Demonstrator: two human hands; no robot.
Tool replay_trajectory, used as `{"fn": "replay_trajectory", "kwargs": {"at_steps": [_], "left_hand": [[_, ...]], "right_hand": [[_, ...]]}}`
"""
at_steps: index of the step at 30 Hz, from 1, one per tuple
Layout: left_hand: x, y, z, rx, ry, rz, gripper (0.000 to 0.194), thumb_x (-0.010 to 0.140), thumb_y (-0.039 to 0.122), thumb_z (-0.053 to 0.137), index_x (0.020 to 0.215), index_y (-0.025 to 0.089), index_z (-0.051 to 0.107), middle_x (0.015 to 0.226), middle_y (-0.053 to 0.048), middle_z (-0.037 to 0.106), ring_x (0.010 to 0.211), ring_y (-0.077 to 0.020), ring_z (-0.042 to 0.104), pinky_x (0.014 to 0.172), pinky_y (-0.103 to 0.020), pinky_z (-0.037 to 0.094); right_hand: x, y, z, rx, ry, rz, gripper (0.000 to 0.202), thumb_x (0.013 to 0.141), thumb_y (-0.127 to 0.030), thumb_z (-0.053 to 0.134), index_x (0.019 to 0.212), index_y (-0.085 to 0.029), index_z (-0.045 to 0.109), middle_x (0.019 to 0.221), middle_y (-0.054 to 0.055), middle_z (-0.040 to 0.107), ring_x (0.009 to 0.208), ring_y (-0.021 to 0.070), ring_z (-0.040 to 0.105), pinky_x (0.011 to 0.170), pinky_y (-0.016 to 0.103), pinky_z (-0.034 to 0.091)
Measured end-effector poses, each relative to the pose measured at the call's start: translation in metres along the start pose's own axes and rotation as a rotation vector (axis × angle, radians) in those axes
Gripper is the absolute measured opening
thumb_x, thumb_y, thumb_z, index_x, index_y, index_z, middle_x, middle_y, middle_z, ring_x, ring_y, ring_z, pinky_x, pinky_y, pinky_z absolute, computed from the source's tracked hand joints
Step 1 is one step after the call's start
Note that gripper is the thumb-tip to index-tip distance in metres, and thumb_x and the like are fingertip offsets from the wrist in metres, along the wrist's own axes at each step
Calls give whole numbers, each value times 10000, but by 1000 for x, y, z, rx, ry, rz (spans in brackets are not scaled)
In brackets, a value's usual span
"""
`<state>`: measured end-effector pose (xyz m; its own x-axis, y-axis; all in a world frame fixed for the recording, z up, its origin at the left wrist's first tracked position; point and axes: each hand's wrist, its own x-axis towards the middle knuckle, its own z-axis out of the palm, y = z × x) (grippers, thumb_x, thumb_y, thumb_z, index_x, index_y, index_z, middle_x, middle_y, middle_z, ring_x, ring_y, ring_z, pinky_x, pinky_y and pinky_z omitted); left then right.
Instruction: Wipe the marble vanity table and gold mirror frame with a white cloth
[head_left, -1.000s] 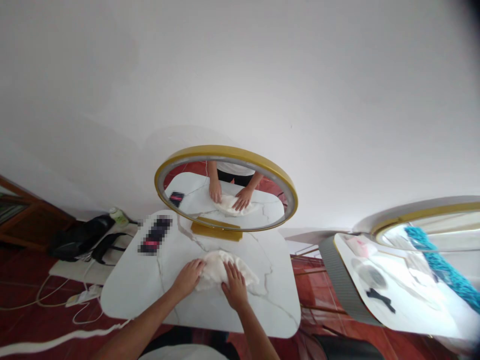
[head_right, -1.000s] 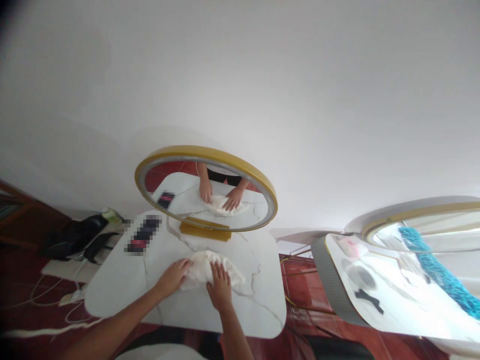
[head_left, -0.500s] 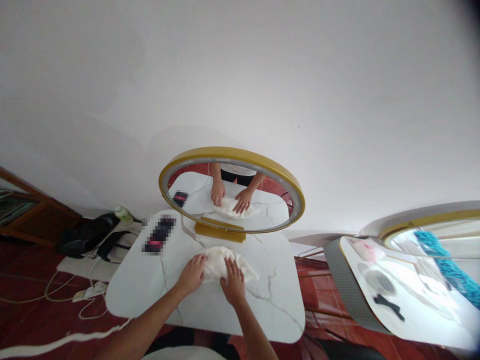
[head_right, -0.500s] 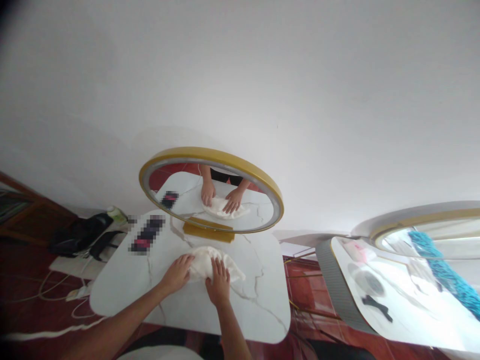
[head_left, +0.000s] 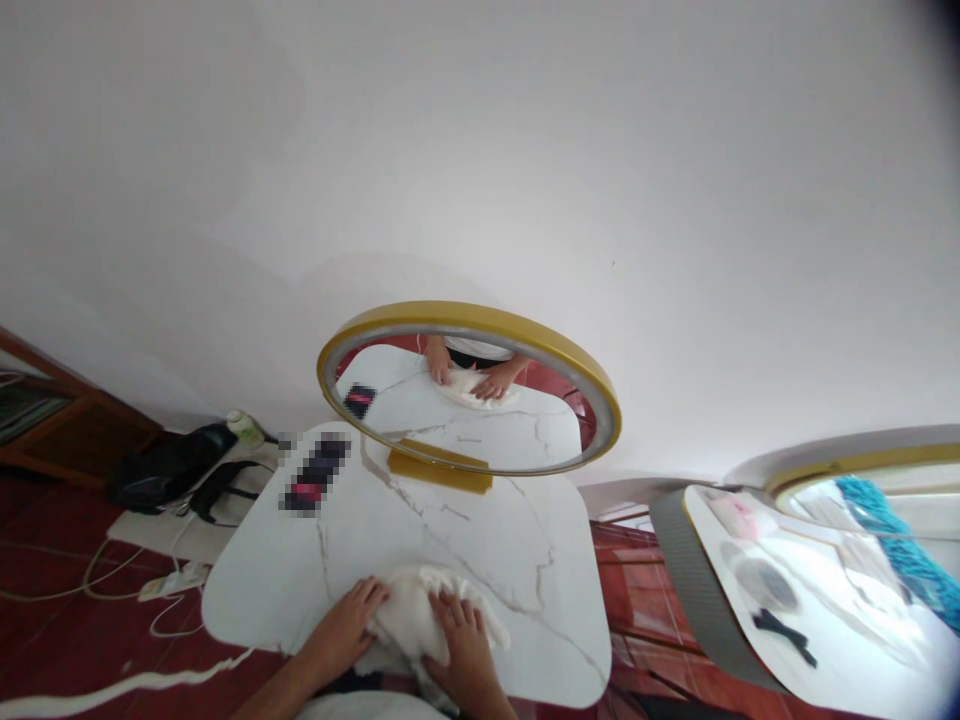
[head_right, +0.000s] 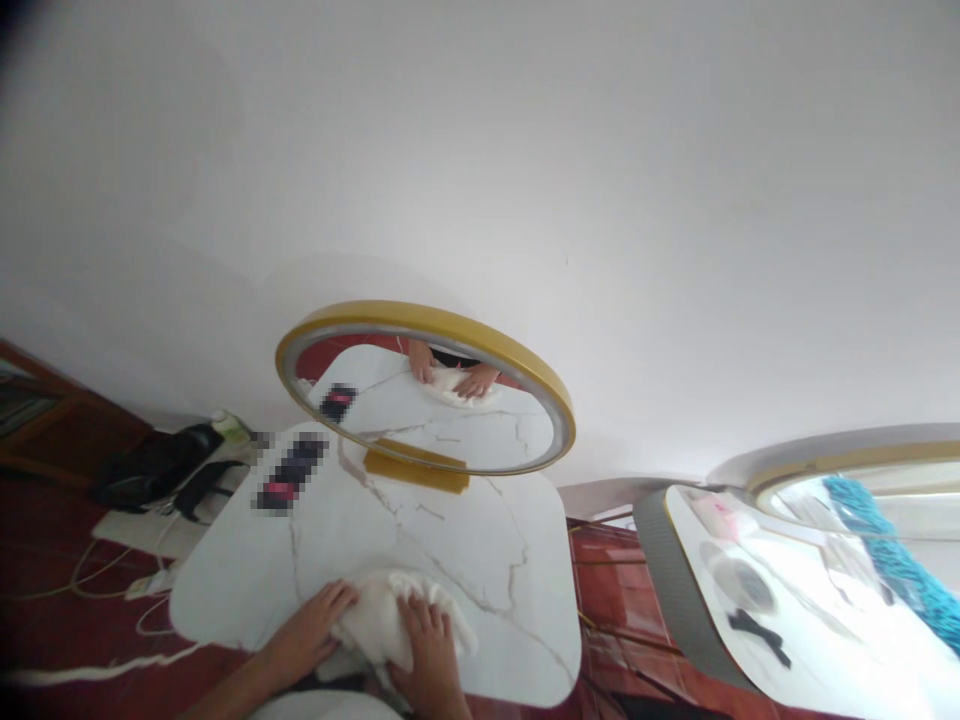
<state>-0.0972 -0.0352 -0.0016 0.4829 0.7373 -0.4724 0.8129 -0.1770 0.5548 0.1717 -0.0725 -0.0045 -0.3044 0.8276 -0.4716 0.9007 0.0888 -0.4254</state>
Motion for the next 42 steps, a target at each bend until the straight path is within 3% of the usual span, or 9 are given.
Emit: {"fn": "replay_trajectory", "kwargs": {"at_steps": [5, 11, 16, 21, 25, 29, 34, 38, 42], "left_hand": [[29, -5, -31, 39, 149, -28, 613, 674, 129, 455, 1282, 211, 432, 1344, -43, 430, 1264, -194, 335, 1088, -324, 218], [73, -12, -75, 96, 343, -88, 582, 708, 65, 389, 1276, 190, 430, 1317, -52, 452, 1247, -168, 364, 1069, -323, 250], [95, -15, -90, 111, 415, -134, 558, 749, 41, 334, 1287, 169, 407, 1328, -74, 434, 1266, -161, 343, 1072, -331, 237], [84, -13, -82, 113, 427, -142, 571, 706, 58, 388, 1262, 182, 426, 1288, -70, 453, 1234, -177, 362, 1045, -330, 257], [51, -17, -60, 89, 368, -126, 560, 693, 126, 444, 1247, 206, 435, 1274, -62, 461, 1222, -200, 361, 1027, -338, 268], [10, -27, -31, 30, 263, -73, 566, 689, 184, 488, 1250, 236, 441, 1289, -49, 452, 1237, -211, 343, 1044, -328, 250], [-22, -34, -8, -16, 147, -71, 604, 665, 176, 512, 1259, 254, 444, 1324, -33, 436, 1258, -219, 330, 1076, -320, 220], [-18, -31, -14, -25, 144, -65, 632, 640, 144, 496, 1263, 241, 447, 1319, -32, 441, 1255, -211, 336, 1082, -313, 217], [5, -29, -37, -2, 190, -92, 618, 663, 128, 464, 1273, 226, 434, 1318, -40, 442, 1257, -208, 330, 1088, -335, 206]], "right_hand": [[41, -16, -19, -23, 81, 48, 763, 783, -488, 522, 1432, -386, 134, 1497, -46, 215, 1339, 312, 239, 1074, 483, 190], [102, -43, -62, -77, 182, 74, 770, 778, -393, 549, 1437, -354, 154, 1480, -20, 269, 1315, 282, 275, 1051, 439, 235], [129, -57, -81, -80, 174, 121, 752, 789, -334, 527, 1441, -325, 153, 1488, 10, 248, 1328, 277, 245, 1022, 443, 269], [118, -58, -69, -75, 195, 110, 735, 797, -335, 503, 1440, -336, 147, 1489, 3, 244, 1335, 265, 229, 1030, 448, 256], [90, -50, -40, -46, 202, 59, 745, 787, -408, 512, 1434, -368, 144, 1487, -26, 248, 1336, 264, 235, 1042, 449, 245], [57, -42, -12, -34, 121, -8, 788, 750, -486, 546, 1426, -398, 150, 1487, -49, 245, 1336, 271, 242, 1062, 445, 217], [32, -36, 1, -34, 19, -80, 862, 697, -494, 595, 1424, -408, 140, 1499, -50, 209, 1340, 287, 237, 1078, 453, 188], [36, -35, -3, -27, 25, -98, 833, 718, -504, 578, 1421, -419, 140, 1496, -63, 213, 1343, 285, 232, 1081, 451, 190], [59, -41, -15, -42, 87, -74, 793, 767, -503, 530, 1435, -382, 120, 1504, -53, 188, 1352, 276, 215, 1076, 437, 210]]}}
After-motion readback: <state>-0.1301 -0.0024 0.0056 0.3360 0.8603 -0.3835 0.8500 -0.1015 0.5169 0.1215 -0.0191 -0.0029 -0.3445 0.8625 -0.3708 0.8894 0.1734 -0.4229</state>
